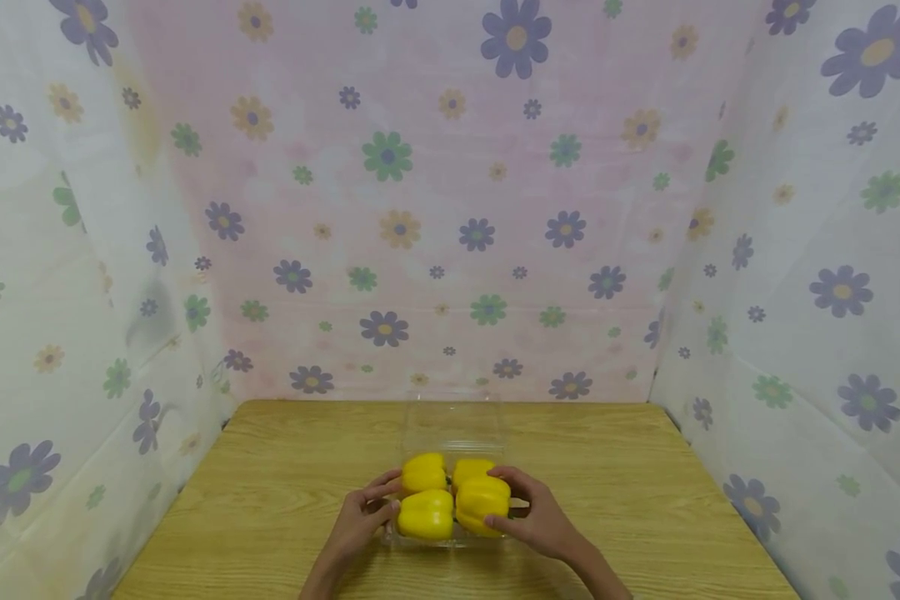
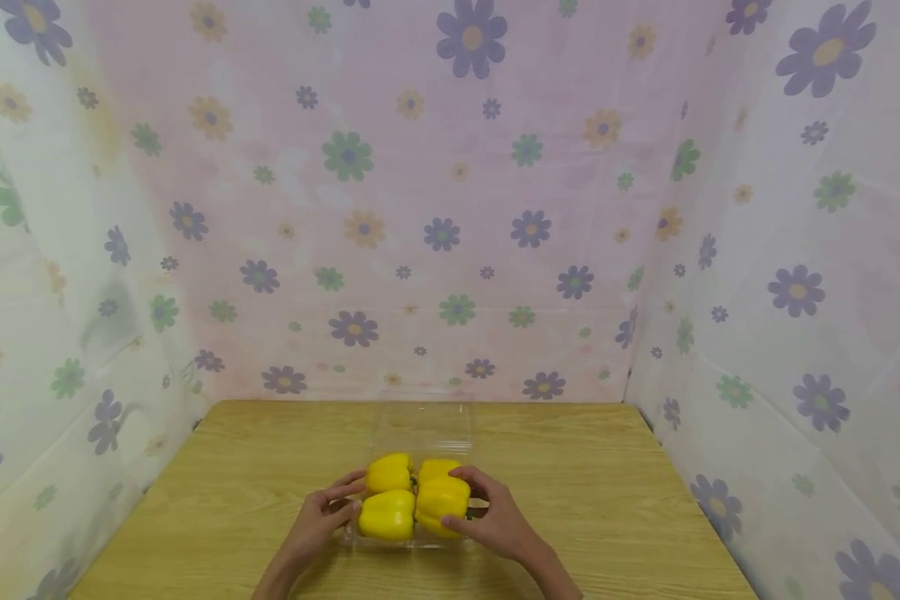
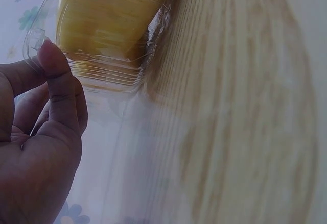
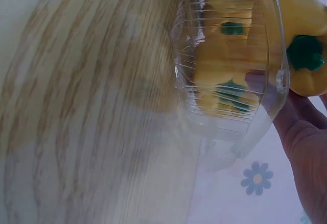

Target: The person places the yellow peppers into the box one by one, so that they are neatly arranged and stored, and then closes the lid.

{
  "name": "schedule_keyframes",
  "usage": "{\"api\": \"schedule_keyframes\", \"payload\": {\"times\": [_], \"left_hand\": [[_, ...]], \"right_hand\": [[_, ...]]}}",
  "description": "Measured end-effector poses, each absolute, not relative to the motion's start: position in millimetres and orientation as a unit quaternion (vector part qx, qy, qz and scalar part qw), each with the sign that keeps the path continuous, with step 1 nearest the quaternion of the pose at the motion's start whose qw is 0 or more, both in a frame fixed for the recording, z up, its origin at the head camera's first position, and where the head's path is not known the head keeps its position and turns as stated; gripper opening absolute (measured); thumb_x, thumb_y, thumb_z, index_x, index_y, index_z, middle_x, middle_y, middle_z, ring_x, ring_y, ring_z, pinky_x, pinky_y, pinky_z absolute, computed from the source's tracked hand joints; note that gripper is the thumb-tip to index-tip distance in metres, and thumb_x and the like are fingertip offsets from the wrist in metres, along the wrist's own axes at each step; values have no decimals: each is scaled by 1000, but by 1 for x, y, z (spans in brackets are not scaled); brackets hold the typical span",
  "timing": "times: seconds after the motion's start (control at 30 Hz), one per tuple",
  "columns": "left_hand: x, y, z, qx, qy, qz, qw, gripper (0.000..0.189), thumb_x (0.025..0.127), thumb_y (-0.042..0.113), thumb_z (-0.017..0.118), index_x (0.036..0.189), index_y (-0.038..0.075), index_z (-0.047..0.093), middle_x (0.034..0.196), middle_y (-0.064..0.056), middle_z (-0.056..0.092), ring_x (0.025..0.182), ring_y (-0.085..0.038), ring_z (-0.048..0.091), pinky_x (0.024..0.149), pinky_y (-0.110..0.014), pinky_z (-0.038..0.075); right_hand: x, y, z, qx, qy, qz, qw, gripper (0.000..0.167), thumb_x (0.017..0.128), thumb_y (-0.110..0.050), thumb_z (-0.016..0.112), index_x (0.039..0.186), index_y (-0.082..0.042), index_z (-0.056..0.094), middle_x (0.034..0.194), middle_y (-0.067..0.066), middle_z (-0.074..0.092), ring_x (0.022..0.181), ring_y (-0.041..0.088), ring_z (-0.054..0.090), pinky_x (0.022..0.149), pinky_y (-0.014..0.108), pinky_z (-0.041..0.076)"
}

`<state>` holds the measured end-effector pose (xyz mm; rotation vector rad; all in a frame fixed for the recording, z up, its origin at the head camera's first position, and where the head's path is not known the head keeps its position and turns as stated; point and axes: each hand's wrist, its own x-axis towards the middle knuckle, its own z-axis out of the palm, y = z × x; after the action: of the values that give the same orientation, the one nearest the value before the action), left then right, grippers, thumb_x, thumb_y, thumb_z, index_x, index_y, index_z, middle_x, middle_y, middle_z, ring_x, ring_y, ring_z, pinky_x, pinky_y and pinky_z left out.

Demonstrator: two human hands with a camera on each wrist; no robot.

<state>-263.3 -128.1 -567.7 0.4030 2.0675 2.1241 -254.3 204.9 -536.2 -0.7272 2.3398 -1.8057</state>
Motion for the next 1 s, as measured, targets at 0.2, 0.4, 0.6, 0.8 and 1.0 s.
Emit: {"api": "schedule_keyframes", "payload": {"times": [0.2,0.4,0.6,0.8,1.0], "left_hand": [[-266,-129,-569,145,689,707,71,42,99,6,64,136,-12,57,158,-28,36,89,-9,62,65,-20,52],[-267,-128,-570,156,695,699,64,41,100,7,64,135,-12,58,157,-29,37,107,-15,64,66,-20,53],[-265,-131,-573,138,697,699,74,41,100,7,64,137,-10,58,159,-26,37,122,-28,62,67,-21,53],[-265,-131,-573,140,694,703,76,41,102,9,62,138,-9,57,159,-27,35,127,-36,59,72,-21,55],[-265,-130,-571,135,694,703,78,41,102,10,63,138,-8,58,159,-26,35,129,-38,56,77,-22,55]], "right_hand": [[-252,207,-529,-236,784,-571,66,57,94,-22,75,145,-10,52,150,26,45,126,41,56,92,39,58],[-251,208,-528,-237,793,-557,70,57,94,-24,75,145,-11,52,147,21,46,132,47,44,94,47,57],[-251,205,-530,-241,801,-542,84,58,97,-27,72,149,-12,50,148,21,45,133,47,40,92,46,58],[-252,203,-526,-247,811,-522,88,60,98,-30,70,150,-8,48,148,23,45,131,50,42,89,50,58],[-253,201,-520,-237,815,-517,107,59,98,-28,71,148,-6,48,149,25,43,130,50,45,91,52,57]]}}
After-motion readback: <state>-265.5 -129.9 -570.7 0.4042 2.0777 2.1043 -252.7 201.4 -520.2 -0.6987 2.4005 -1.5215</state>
